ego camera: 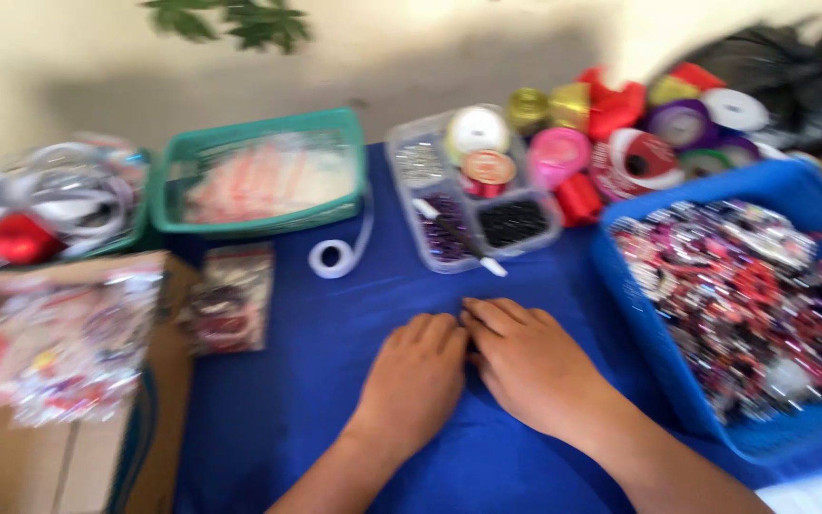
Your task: The person places bracelets one by one into small plastic bags, sealing each bag by hand.
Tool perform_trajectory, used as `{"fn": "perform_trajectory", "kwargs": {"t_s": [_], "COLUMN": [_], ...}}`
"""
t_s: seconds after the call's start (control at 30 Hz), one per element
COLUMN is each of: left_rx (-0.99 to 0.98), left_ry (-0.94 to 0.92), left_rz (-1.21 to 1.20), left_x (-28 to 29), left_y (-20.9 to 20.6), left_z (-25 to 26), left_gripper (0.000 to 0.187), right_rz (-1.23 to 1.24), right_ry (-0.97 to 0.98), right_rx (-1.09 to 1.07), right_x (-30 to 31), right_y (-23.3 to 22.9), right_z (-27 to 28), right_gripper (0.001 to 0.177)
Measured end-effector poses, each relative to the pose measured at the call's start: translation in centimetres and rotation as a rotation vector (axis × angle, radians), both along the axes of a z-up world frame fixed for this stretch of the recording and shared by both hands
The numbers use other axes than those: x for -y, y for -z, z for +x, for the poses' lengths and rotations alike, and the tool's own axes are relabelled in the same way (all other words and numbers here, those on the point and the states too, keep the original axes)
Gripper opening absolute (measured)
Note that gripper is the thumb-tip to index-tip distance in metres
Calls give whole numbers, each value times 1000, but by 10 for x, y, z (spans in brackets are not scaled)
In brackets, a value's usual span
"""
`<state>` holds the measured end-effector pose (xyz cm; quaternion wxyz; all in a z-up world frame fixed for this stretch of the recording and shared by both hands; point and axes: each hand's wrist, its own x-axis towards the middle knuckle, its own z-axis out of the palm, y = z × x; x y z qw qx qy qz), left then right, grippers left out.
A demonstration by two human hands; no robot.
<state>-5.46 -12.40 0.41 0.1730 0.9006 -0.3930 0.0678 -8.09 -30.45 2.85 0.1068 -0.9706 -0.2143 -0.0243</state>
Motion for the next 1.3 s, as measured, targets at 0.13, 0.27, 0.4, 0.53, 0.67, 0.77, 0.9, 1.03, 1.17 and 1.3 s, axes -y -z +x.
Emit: {"fn": "perform_trajectory", "kwargs": {"t_s": [0.13,0.27,0.4,0.53,0.67,0.77,0.9,1.03,1.17,1.3], "left_rx": [-21,22,-25,-49,-54,-63,-56,-110,-128,-199], "left_ry": [66,163,292,369,452,515,600,622,627,621], "left_rz": [-65,-179,-201,-215,-183,-226,-399,-458,-477,-509], "left_x": [3,10,16,25,45,71,117,153,174,178], "left_y": [2,1,-2,-10,-26,-50,-79,-66,-48,-41], "left_z": [-1,-6,-10,-15,-13,-15,-17,-21,-20,-15], "left_gripper": [24,35,36,31,21,15,14,15,14,14], "right_rz": [-13,-20,-14,77,203,152,-21,-103,-238,-148], "right_ry": [74,94,101,110,342,595,861,945,1110,1181], "right_rx": [-16,14,3,-53,263,461,476,317,-13,-130], "right_x": [1,7,14,33,76,123,182,215,223,226], "right_y": [7,4,-6,-39,-66,-72,-68,-52,-51,-49], "right_z": [-8,-25,-47,-80,-106,-112,-112,-102,-87,-92], "right_gripper": [48,42,40,32,16,12,13,17,33,30]}}
